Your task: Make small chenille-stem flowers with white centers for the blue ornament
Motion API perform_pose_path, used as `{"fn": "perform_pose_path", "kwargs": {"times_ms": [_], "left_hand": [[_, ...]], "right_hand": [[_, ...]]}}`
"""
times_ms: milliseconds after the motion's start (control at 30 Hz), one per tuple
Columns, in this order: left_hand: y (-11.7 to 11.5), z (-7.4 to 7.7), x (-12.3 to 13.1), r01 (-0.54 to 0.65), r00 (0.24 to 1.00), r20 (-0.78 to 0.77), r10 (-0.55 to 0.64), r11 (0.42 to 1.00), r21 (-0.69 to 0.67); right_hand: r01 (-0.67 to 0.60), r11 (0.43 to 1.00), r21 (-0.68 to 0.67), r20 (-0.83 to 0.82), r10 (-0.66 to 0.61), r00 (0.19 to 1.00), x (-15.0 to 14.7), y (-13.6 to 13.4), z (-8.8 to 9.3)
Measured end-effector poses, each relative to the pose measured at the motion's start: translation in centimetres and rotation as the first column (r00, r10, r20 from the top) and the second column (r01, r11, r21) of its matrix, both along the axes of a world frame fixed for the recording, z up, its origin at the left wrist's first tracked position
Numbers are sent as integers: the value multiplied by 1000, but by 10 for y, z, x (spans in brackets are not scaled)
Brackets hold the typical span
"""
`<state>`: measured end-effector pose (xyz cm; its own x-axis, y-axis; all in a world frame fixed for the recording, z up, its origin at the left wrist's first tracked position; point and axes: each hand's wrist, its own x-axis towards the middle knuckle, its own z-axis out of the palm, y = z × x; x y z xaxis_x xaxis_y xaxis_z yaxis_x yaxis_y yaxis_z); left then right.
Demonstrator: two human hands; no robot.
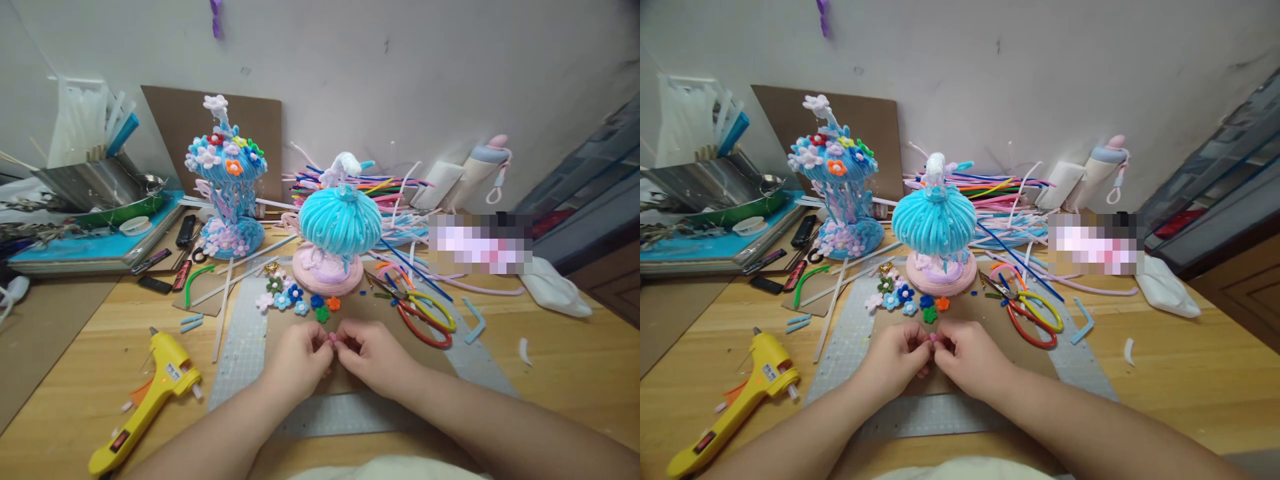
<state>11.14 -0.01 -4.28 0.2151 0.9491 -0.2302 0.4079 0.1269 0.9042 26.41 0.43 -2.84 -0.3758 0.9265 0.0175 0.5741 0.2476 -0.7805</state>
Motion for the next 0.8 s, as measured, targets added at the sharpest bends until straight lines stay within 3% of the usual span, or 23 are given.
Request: {"fn": "perform_pose_path", "kwargs": {"times_ms": [100,233,367,467,800], "left_hand": [[0,4,1,-11,1000,22,11,1000,7],[-1,10,3,26,995,95,-25,1000,-9],[0,16,3,17,982,189,-7,998,-54],[0,18,2,18,975,220,-16,1000,-7],[1,13,-3,30,992,118,-49,987,157]], "right_hand": [[33,983,-183,-155,-62,986,-2,4,2],[-1,906,-423,-348,-161,924,-2,9,3],[-55,887,-459,-397,-150,905,0,10,4],[-99,888,-449,-457,-133,880,0,10,5],[-73,923,-379,-395,-90,914,1,6,1]]}}
